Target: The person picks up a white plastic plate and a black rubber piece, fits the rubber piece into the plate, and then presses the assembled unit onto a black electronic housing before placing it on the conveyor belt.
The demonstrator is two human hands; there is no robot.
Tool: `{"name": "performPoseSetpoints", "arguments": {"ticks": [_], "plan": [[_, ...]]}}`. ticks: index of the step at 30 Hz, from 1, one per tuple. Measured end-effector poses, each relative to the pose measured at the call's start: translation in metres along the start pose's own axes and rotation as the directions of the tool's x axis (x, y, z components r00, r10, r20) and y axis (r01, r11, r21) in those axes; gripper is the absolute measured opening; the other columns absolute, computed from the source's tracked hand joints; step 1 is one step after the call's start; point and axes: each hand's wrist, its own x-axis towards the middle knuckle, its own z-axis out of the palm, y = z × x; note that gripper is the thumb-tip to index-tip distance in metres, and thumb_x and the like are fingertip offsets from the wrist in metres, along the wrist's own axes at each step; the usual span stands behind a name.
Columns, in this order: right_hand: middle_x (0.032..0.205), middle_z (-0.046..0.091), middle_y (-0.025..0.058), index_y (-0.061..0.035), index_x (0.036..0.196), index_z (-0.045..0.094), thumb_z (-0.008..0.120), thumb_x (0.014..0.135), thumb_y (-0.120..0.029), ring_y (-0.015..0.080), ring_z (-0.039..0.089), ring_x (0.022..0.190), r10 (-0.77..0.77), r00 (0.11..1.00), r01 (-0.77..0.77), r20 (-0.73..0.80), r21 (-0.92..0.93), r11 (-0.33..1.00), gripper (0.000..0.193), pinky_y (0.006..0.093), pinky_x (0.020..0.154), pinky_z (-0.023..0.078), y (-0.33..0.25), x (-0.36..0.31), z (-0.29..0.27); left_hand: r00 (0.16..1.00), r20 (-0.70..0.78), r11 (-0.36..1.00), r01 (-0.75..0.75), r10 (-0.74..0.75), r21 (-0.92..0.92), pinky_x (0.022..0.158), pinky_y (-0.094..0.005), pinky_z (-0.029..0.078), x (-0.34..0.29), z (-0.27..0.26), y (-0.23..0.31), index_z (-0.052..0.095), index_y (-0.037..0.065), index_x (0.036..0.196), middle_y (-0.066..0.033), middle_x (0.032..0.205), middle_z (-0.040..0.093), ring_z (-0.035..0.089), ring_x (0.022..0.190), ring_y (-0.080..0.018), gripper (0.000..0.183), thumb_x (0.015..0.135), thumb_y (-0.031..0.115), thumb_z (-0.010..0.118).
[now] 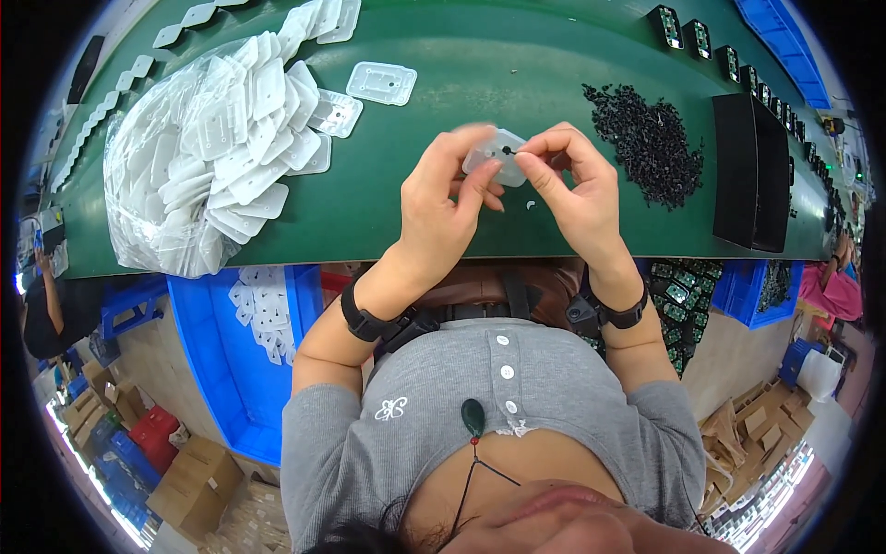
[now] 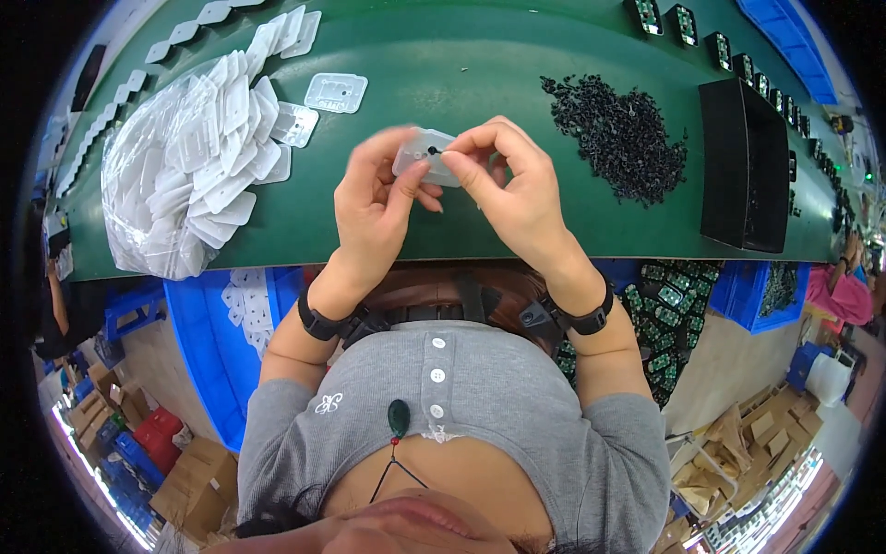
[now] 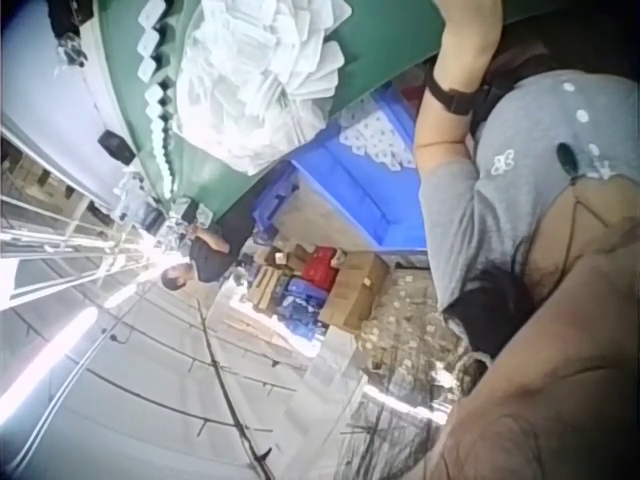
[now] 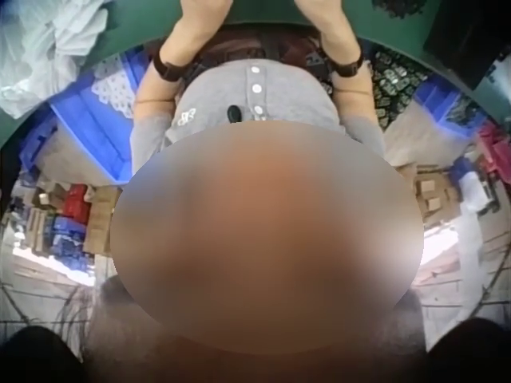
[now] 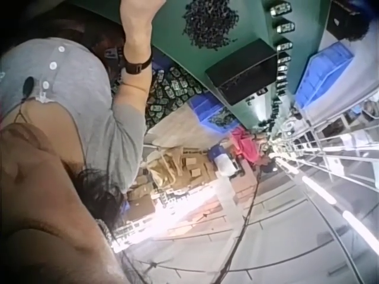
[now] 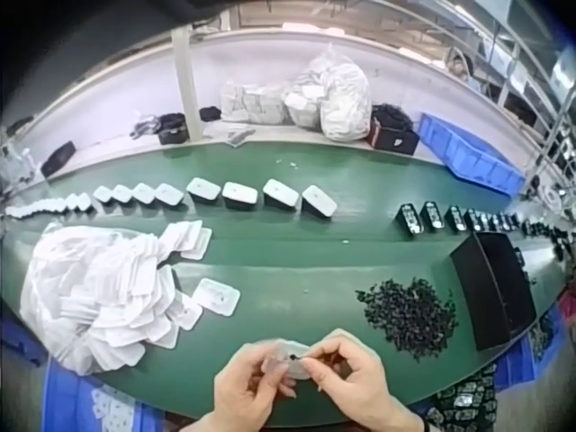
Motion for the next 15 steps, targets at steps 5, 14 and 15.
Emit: {"name": "performPoseSetpoints", "arguments": {"ticks": [5,14,15], "plan": [[0.079,0.057,-0.0023,-0.0032,0.086,0.065,0.073,0.085,-0.009,0.0047,0.047,0.068,0.009,1.0,-0.01,-0.011,-0.073,0.997,0.01,0.0203,0.061,0.036,-0.004,0.0,0.0,0.971,-0.018,0.935,0.225,-0.239,-0.275,0.069,-0.0271,0.057,-0.002,0.0,-0.002,0.06,-0.006,0.104,-0.0109,0.096,0.061,0.069,0.079,-0.0192,0.011,0.094,-0.002,0.056],[0.077,0.058,-0.0026,-0.0033,0.082,0.066,0.072,0.083,-0.006,0.004,0.049,0.068,0.107,0.994,-0.106,0.021,-0.053,0.993,0.007,0.0199,0.06,0.038,-0.007,0.003,0.005,0.999,0.02,0.997,0.043,-0.042,-0.066,0.066,-0.0269,0.054,-0.003,-0.006,-0.009,0.061,-0.005,0.096,-0.0126,0.096,0.061,0.068,0.076,-0.0179,0.007,0.093,0.002,0.059],[0.077,0.058,-0.0026,-0.0033,0.082,0.066,0.072,0.083,-0.006,0.004,0.049,0.068,0.108,0.994,-0.106,0.022,-0.054,0.993,0.007,0.0199,0.06,0.038,-0.007,0.003,0.007,0.999,0.02,0.997,0.044,-0.043,-0.066,0.066,-0.0269,0.054,-0.002,-0.006,-0.008,0.061,-0.005,0.096,-0.0126,0.096,0.061,0.068,0.076,-0.0179,0.007,0.093,0.002,0.059]]}}
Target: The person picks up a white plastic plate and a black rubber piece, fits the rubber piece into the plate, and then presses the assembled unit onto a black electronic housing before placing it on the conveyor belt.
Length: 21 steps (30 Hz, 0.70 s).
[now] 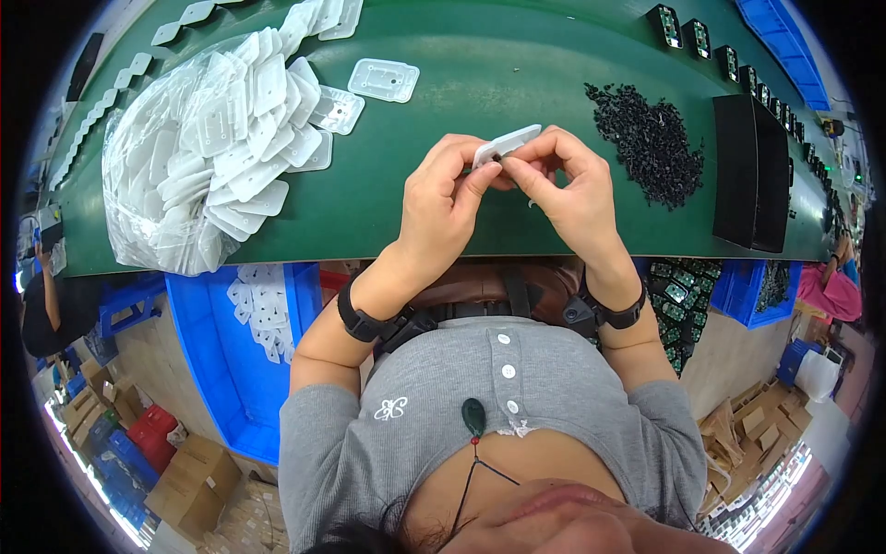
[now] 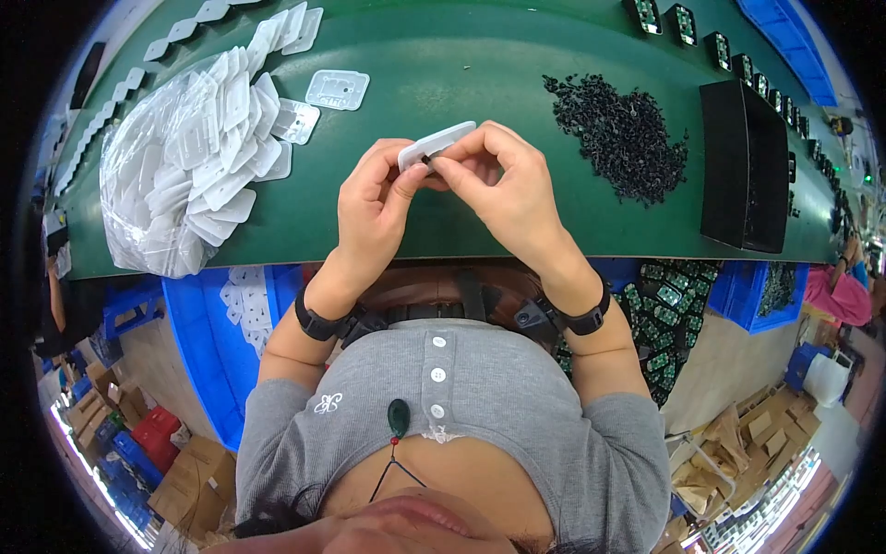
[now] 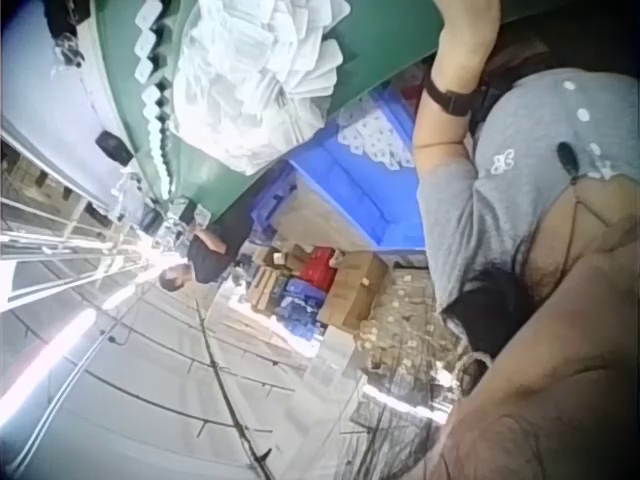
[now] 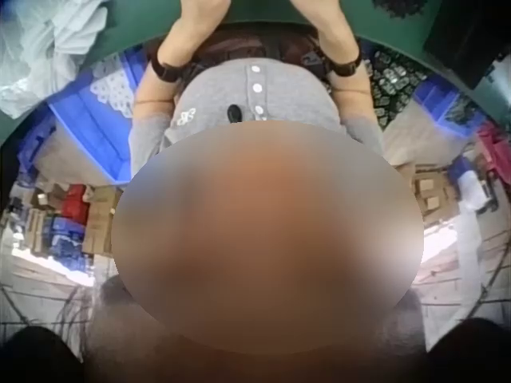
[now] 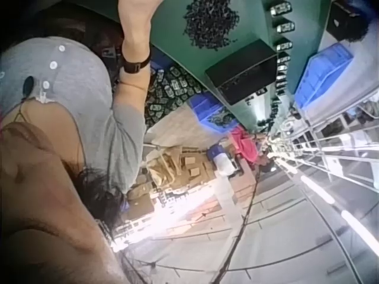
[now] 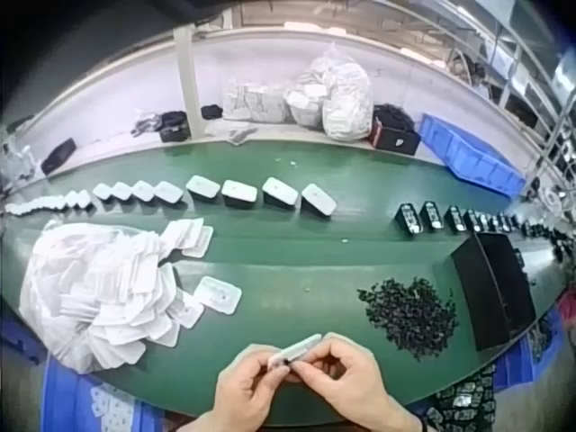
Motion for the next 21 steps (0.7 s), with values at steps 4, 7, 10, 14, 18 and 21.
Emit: {"name": "performPoseSetpoints", "arguments": {"ticks": [4,7,10,14,18,21], "plan": [[0.078,0.059,-0.0031,-0.0025,0.083,0.065,0.072,0.085,-0.008,0.003,0.049,0.068,0.038,0.997,-0.026,-0.066,0.164,0.986,0.009,0.0192,0.06,0.038,0.006,-0.003,0.014,1.0,0.005,1.0,-0.018,0.018,0.013,0.064,-0.0261,0.053,0.0,-0.001,0.0,0.06,-0.005,0.096,-0.0119,0.096,0.06,0.067,0.075,-0.0169,0.008,0.094,0.002,0.059],[0.08,0.059,-0.002,-0.0024,0.085,0.064,0.074,0.085,-0.01,0.0031,0.049,0.069,0.039,0.996,-0.026,-0.077,0.163,0.986,0.012,0.0189,0.06,0.037,0.009,-0.004,0.018,0.999,-0.001,0.998,0.036,-0.036,-0.05,0.062,-0.0248,0.053,-0.002,-0.005,-0.002,0.059,-0.006,0.096,-0.0107,0.096,0.059,0.066,0.075,-0.0156,0.008,0.095,0.002,0.058],[0.086,0.059,-0.0005,-0.0033,0.09,0.064,0.076,0.084,-0.012,0.0039,0.049,0.072,0.026,0.991,-0.002,-0.129,0.177,0.984,0.016,0.0194,0.061,0.037,0.012,-0.008,0.02,0.993,0.007,0.979,0.113,-0.114,-0.172,0.062,-0.0233,0.052,-0.003,-0.005,-0.002,0.059,-0.006,0.096,-0.0093,0.095,0.058,0.066,0.074,-0.0141,0.01,0.096,0.003,0.057],[0.094,0.058,-0.0012,-0.0049,0.098,0.063,0.078,0.081,-0.015,0.0068,0.049,0.079,-0.181,0.94,0.174,-0.289,-0.049,0.984,0.025,0.0218,0.066,0.037,0.01,-0.005,0.013,0.979,0.055,0.951,0.205,-0.198,-0.23,0.063,-0.0226,0.052,-0.005,-0.009,0.002,0.06,-0.007,0.096,-0.0082,0.095,0.057,0.065,0.073,-0.0127,0.012,0.097,0.004,0.056],[0.086,0.053,-0.0021,-0.004,0.096,0.061,0.077,0.081,-0.014,0.008,0.048,0.079,-0.18,0.983,0.174,-0.034,-0.122,0.977,0.024,0.0221,0.068,0.037,0.011,0.002,0.007,0.963,0.11,0.939,0.265,-0.246,-0.217,0.066,-0.0243,0.051,-0.003,-0.012,0.003,0.058,-0.005,0.103,-0.0085,0.089,0.064,0.064,0.074,-0.013,0.013,0.098,0.007,0.056],[0.086,0.054,-0.0015,-0.0047,0.091,0.058,0.076,0.083,-0.012,0.0071,0.048,0.079,0.079,0.986,-0.115,0.148,0.254,0.96,0.021,0.0218,0.068,0.038,0.011,0.004,-0.002,0.943,0.204,0.928,0.306,-0.263,-0.215,0.067,-0.0249,0.052,0.002,-0.015,0.004,0.059,-0.007,0.108,-0.0102,0.092,0.065,0.064,0.074,-0.0133,0.017,0.099,0.007,0.054]]}}
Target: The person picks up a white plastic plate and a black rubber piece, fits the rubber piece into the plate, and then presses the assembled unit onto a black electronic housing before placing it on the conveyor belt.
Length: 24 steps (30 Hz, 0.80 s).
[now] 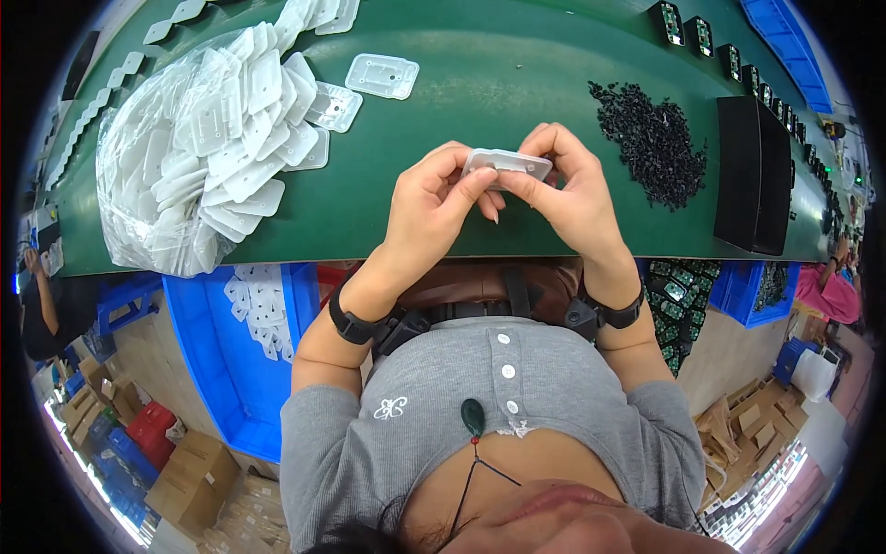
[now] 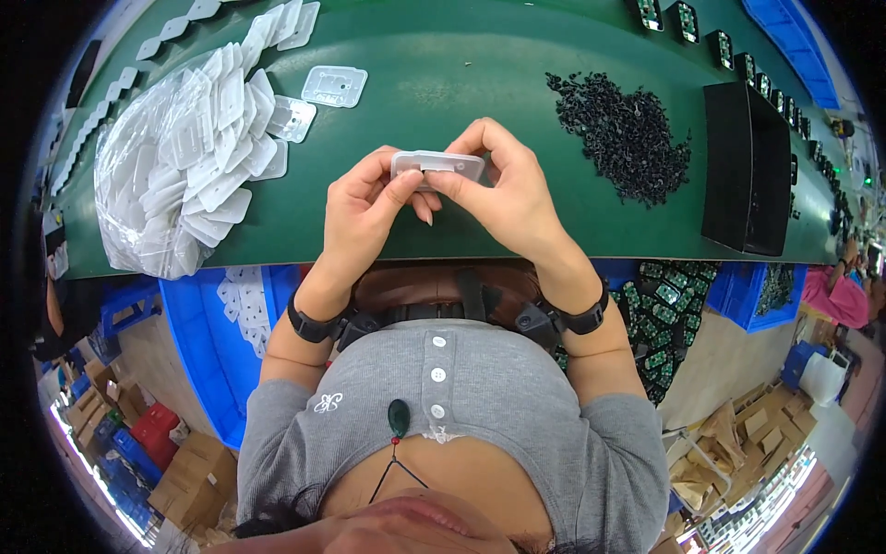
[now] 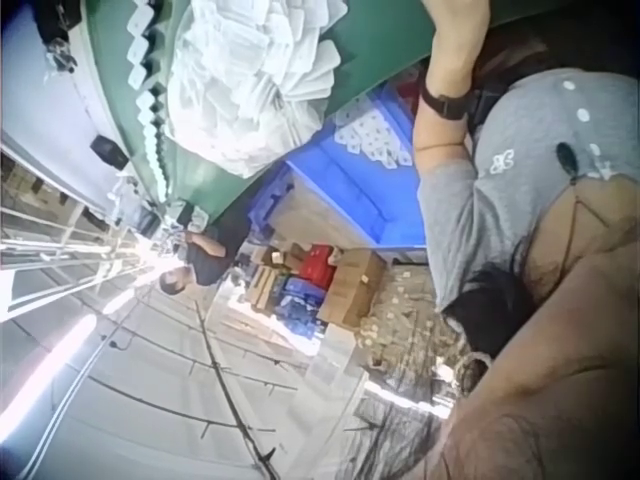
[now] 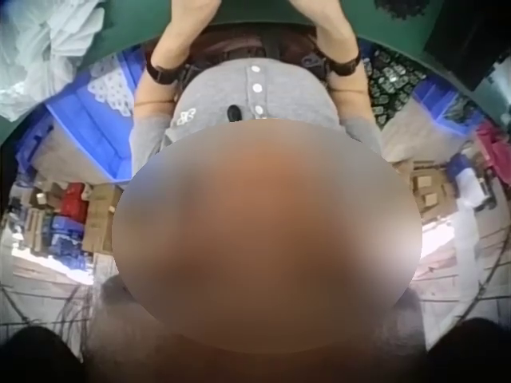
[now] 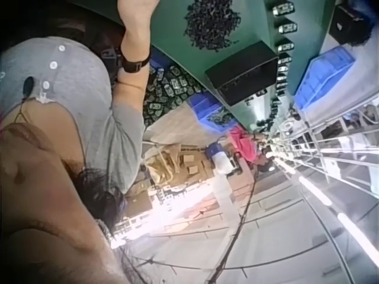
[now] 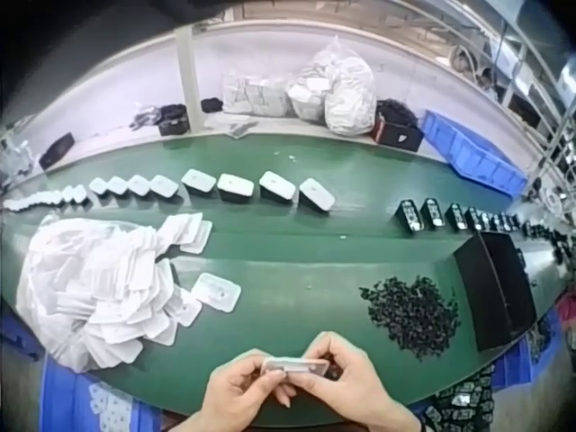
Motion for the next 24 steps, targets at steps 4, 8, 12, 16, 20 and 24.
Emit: {"name": "performPoseSetpoints", "arguments": {"ticks": [4,8,12,16,20,24], "plan": [[0.086,0.053,-0.0011,-0.0053,0.089,0.055,0.075,0.084,-0.011,0.0064,0.048,0.079,-0.023,0.994,0.026,-0.105,0.026,0.999,0.021,0.0219,0.068,0.039,0.001,0.003,0.0,0.999,-0.051,0.996,-0.003,-0.001,-0.088,0.068,-0.0262,0.053,0.006,0.006,0.004,0.053,-0.006,0.121,-0.0122,0.094,0.065,0.066,0.074,-0.0151,0.024,0.1,0.006,0.049],[0.094,0.058,0.0017,-0.0044,0.102,0.058,0.077,0.083,-0.014,0.0094,0.053,0.084,0.004,1.0,-0.001,0.019,-0.169,0.986,0.028,0.0229,0.071,0.043,-0.014,0.016,-0.019,0.98,-0.193,0.995,-0.017,0.037,0.103,0.065,-0.0252,0.052,0.014,-0.012,0.002,0.052,-0.003,0.118,-0.0096,0.088,0.066,0.066,0.069,-0.0148,0.021,0.102,0.007,0.044],[0.104,0.06,0.0028,-0.0078,0.114,0.058,0.074,0.082,-0.011,0.0112,0.056,0.09,-0.393,0.908,0.146,-0.146,-0.767,0.624,0.036,0.0232,0.074,0.045,-0.039,0.086,-0.106,0.964,-0.264,0.84,0.123,0.025,0.528,0.061,-0.0311,0.05,0.025,-0.035,0.009,0.059,0.002,0.103,-0.0104,0.084,0.065,0.065,0.068,-0.0196,0.011,0.099,0.007,0.05],[0.092,0.066,0.0182,-0.0002,0.105,0.061,0.073,0.079,-0.039,0.0371,0.063,0.088,-0.692,0.668,-0.363,-0.275,-0.931,0.019,0.048,0.0457,0.079,0.051,-0.029,0.159,-0.207,0.948,-0.009,0.442,-0.141,0.319,0.886,0.063,-0.0379,0.05,0.036,-0.024,0.01,0.063,0.005,0.096,-0.0121,0.081,0.061,0.062,0.069,-0.0302,0.007,0.094,0.007,0.057],[0.096,0.067,0.0203,0.0005,0.104,0.061,0.074,0.078,-0.039,0.0378,0.064,0.092,-0.156,0.853,-0.48,-0.498,-0.866,0.14,0.05,0.0463,0.08,0.051,-0.026,0.183,-0.239,0.967,-0.06,0.339,-0.028,0.246,0.941,0.061,-0.0393,0.05,0.027,-0.018,0.014,0.058,0.006,0.119,-0.0129,0.101,0.055,0.062,0.08,-0.0316,0.043,0.087,0.033,0.068],[0.095,0.069,0.0167,0.0005,0.108,0.063,0.072,0.082,-0.026,0.026,0.067,0.087,-0.698,0.714,0.571,0.045,-0.614,0.545,0.038,0.0369,0.081,0.053,-0.033,0.142,-0.167,0.945,0.08,0.094,-0.115,0.318,0.989,0.074,-0.0399,0.048,0.014,-0.011,0.009,0.051,0.001,0.128,-0.0151,0.106,0.052,0.054,0.09,-0.0323,0.076,0.073,0.048,0.075]]}}
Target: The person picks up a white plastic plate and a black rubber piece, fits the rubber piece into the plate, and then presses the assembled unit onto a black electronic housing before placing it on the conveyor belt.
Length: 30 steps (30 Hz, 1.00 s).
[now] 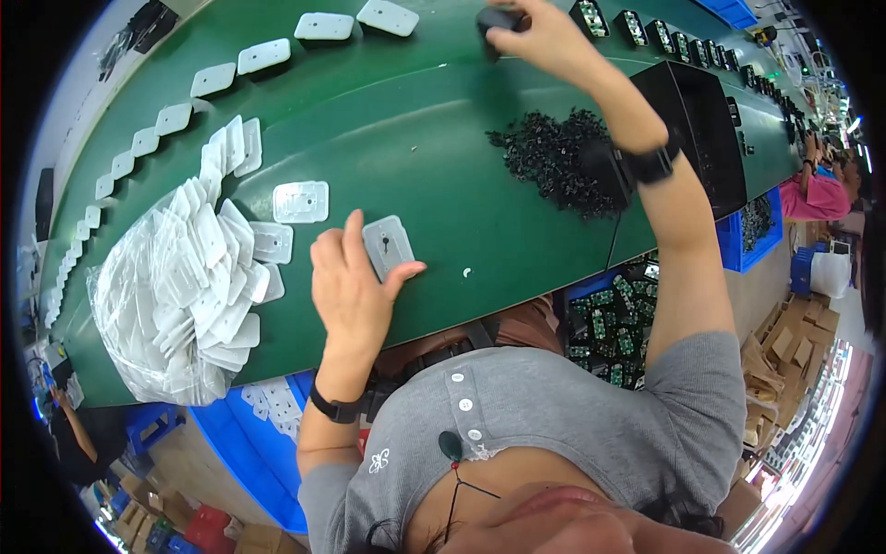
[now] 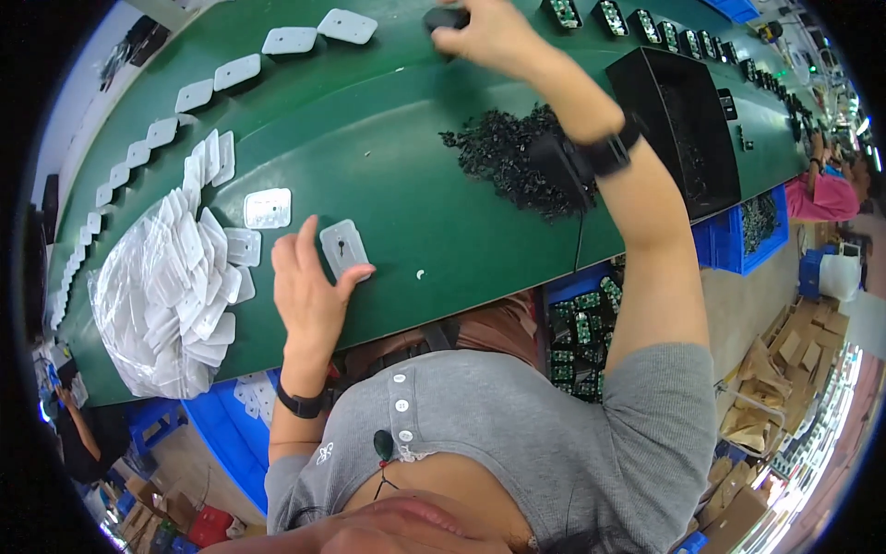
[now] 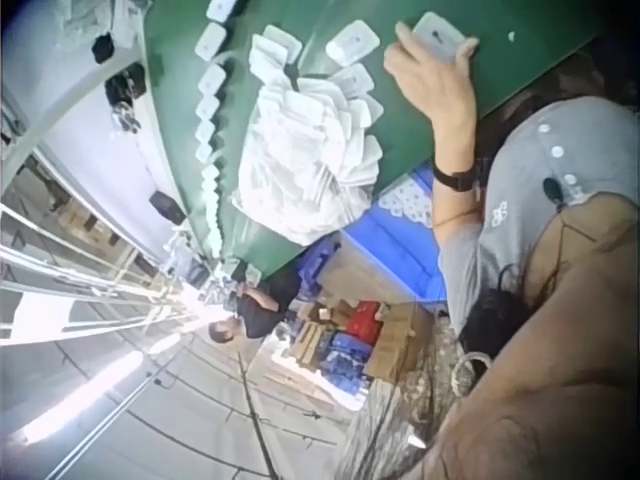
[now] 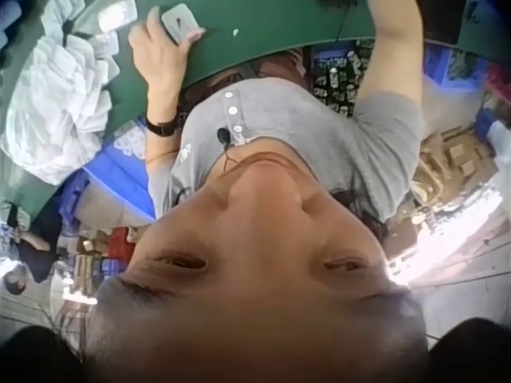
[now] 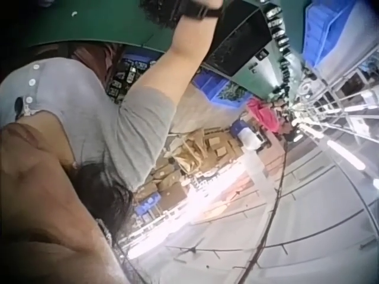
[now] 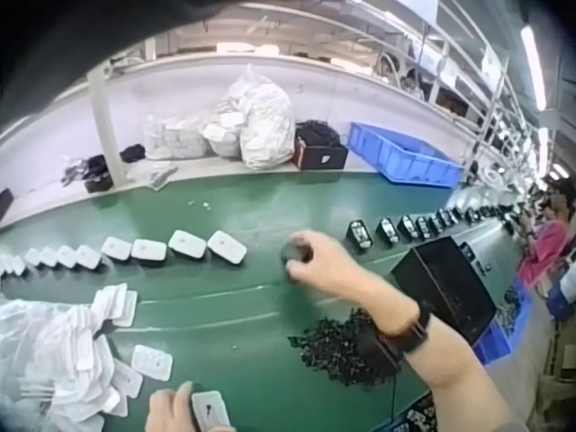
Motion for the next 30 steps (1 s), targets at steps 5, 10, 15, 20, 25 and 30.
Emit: {"name": "performPoseSetpoints", "arguments": {"ticks": [5,10,15,20,25,30], "plan": [[0.12,0.055,0.0139,-0.0034,0.12,0.05,0.062,0.077,0.006,0.0242,0.056,0.114,0.265,0.896,-0.355,0.356,0.217,0.909,0.045,0.0362,0.097,0.045,-0.119,-0.086,0.031,1.0,0.015,0.999,-0.023,0.024,-0.047,0.083,-0.0424,0.044,-0.006,0.004,0.003,0.05,0.001,0.13,-0.0161,0.107,0.053,0.052,0.094,-0.0341,0.069,0.073,0.025,0.08],[0.119,0.059,0.0158,-0.0025,0.118,0.053,0.069,0.074,0.005,0.0307,0.057,0.114,0.287,0.937,-0.268,0.201,-0.117,0.956,0.048,0.0393,0.099,0.044,-0.145,-0.154,0.034,0.992,0.001,0.967,-0.12,0.123,-0.227,0.09,-0.0437,0.043,-0.005,0.002,-0.007,0.051,0.002,0.13,-0.016,0.115,0.057,0.054,0.105,-0.0344,0.058,0.075,0.003,0.07],[0.118,0.062,0.0141,-0.0025,0.119,0.059,0.071,0.077,0.003,0.0317,0.059,0.108,0.285,0.939,-0.248,0.191,-0.199,0.948,0.044,0.038,0.092,0.048,-0.153,-0.155,0.039,0.97,-0.033,0.908,-0.236,0.24,-0.346,0.095,-0.0431,0.043,-0.008,0.005,-0.015,0.055,0.004,0.128,-0.0121,0.116,0.062,0.056,0.11,-0.0311,0.052,0.077,-0.004,0.064],[0.119,0.064,0.0147,-0.0021,0.118,0.062,0.071,0.078,0.002,0.0305,0.061,0.108,0.16,0.964,-0.144,0.211,-0.088,0.986,0.041,0.0371,0.093,0.048,-0.167,-0.13,0.065,0.984,-0.123,0.844,-0.172,0.127,-0.508,0.097,-0.042,0.044,-0.019,0.003,-0.022,0.056,0.004,0.129,-0.0137,0.125,0.061,0.057,0.113,-0.0317,0.051,0.08,-0.009,0.057],[0.118,0.065,0.0139,-0.0027,0.117,0.063,0.072,0.076,0.002,0.0314,0.061,0.107,0.08,0.944,-0.059,0.319,-0.073,0.996,0.043,0.0372,0.09,0.05,-0.164,-0.117,0.093,0.979,-0.102,0.877,-0.203,0.176,-0.436,0.1,-0.0404,0.045,-0.025,-0.003,-0.028,0.059,0.003,0.126,-0.012,0.132,0.059,0.056,0.12,-0.0306,0.047,0.081,-0.008,0.049],[0.114,0.064,0.0121,-0.0038,0.115,0.063,0.071,0.075,-0.001,0.0303,0.062,0.101,0.017,0.943,0.027,0.333,-0.127,0.992,0.041,0.0375,0.084,0.053,-0.161,-0.114,0.099,0.981,-0.073,0.908,-0.194,0.18,-0.372,0.102,-0.041,0.045,-0.03,0.004,-0.031,0.061,0.005,0.125,-0.0082,0.132,0.059,0.055,0.122,-0.0287,0.049,0.078,-0.007,0.051]]}}
